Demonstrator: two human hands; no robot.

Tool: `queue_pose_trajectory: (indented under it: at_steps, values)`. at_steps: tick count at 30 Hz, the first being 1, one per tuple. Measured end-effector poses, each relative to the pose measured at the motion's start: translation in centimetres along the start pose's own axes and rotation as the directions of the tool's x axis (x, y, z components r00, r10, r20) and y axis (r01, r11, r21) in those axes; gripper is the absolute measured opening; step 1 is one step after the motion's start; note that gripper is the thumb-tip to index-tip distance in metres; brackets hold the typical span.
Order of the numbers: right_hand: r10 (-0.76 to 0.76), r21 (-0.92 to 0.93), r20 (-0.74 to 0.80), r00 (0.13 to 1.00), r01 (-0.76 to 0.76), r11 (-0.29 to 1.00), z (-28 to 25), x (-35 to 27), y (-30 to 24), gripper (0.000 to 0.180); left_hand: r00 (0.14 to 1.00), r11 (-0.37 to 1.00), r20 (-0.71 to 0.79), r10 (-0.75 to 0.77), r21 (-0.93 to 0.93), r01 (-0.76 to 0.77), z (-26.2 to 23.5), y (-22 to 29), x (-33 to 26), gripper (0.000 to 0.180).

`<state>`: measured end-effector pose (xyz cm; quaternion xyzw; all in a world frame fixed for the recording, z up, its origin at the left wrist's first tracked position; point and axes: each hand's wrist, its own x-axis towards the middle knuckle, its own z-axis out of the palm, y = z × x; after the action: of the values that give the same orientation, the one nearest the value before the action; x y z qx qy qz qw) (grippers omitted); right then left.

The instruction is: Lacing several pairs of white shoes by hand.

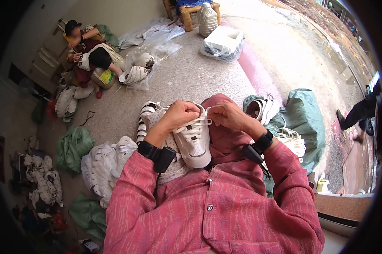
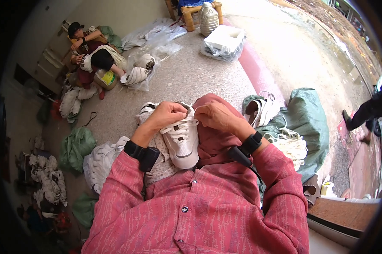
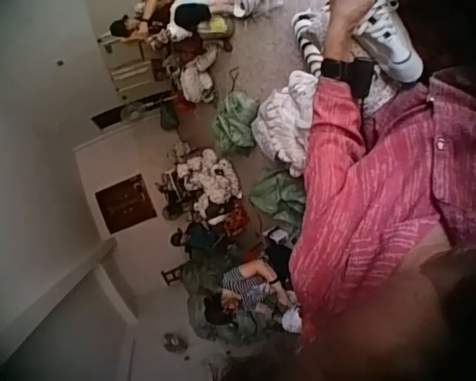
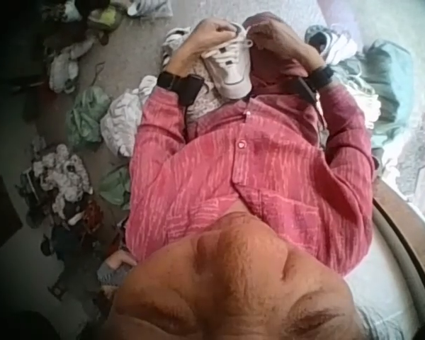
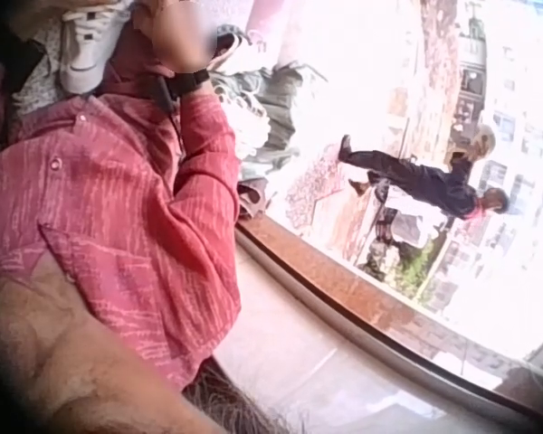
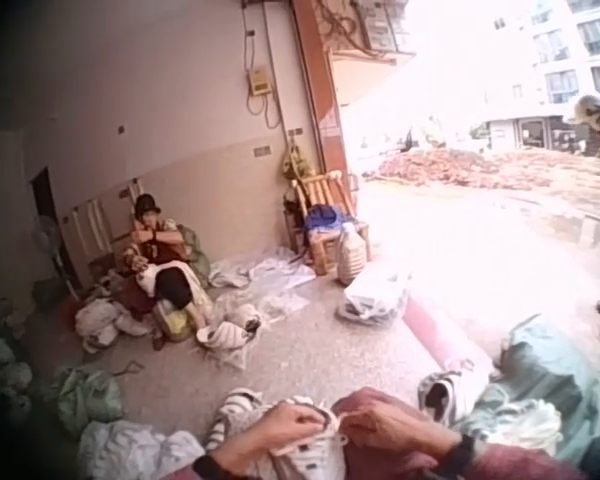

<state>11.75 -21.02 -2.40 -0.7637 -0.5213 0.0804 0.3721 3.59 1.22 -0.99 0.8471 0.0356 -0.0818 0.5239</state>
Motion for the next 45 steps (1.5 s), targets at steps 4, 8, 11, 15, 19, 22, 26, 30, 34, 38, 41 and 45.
queue_pose_trajectory:
  at_steps: [4,8,11,15,19,22,26,30,34,38,41,45]
  values:
    - [0.146,0.29,0.169,0.975,-0.191,0.938,-0.5,-0.1,-0.3,0.021,1.0,0.999,0.0,-0.029,-0.041,0.029,0.1,0.0,0.0,0.018]
    - [0.213,0.264,0.169,0.962,-0.252,0.931,-0.4,0.4,-0.3,0.023,1.0,1.0,-0.005,-0.002,-0.008,0.002,0.1,0.0,-0.1,0.019]
    - [0.199,0.29,0.176,0.964,-0.244,0.925,-0.2,0.7,-0.2,0.022,1.0,1.0,-0.001,-0.006,0.015,0.006,0.0,-0.2,0.0,0.02]
    - [0.232,0.366,0.285,0.93,-0.329,0.871,-0.4,1.3,0.0,0.02,1.0,0.998,-0.009,0.008,0.056,-0.007,0.0,-0.5,0.1,0.023]
    - [0.263,0.359,0.293,0.919,-0.361,0.861,-0.5,2.0,0.1,0.019,0.991,0.986,-0.029,0.13,0.104,-0.127,0.1,-0.6,-0.1,0.023]
    - [0.238,0.246,0.171,0.956,-0.276,0.929,0.6,1.8,-0.1,0.021,0.997,0.995,-0.026,0.076,0.067,-0.074,0.3,-0.6,-0.2,0.021]
    - [0.077,-0.142,-0.065,0.995,-0.086,0.986,2.1,1.4,0.2,0.015,0.999,0.995,0.002,0.043,-0.095,-0.042,0.4,-1.0,-0.2,0.02]
    - [0.087,-0.263,-0.012,0.996,-0.087,0.961,3.2,1.7,0.3,0.014,0.997,0.995,-0.015,0.072,-0.068,-0.072,0.4,-1.6,0.0,0.023]
    - [0.006,-0.038,-0.084,0.996,-0.009,0.999,2.1,1.7,-0.4,0.018,0.998,0.998,-0.033,0.056,-0.025,-0.056,0.4,-1.8,0.1,0.022]
    - [0.315,0.309,0.222,0.923,-0.373,0.875,-0.3,1.3,-0.8,0.021,0.997,0.997,-0.022,0.076,-0.032,-0.077,0.5,-1.7,0.0,0.022]
    - [0.311,0.369,0.238,0.92,-0.381,0.848,-0.2,1.6,-0.8,0.022,0.997,0.994,-0.039,0.068,-0.084,-0.071,0.5,-1.7,0.0,0.022]
    - [0.302,0.144,0.048,0.952,-0.306,0.941,1.7,1.8,-0.7,0.015,0.996,0.996,-0.047,0.072,-0.048,-0.075,0.5,-1.7,0.0,0.022]
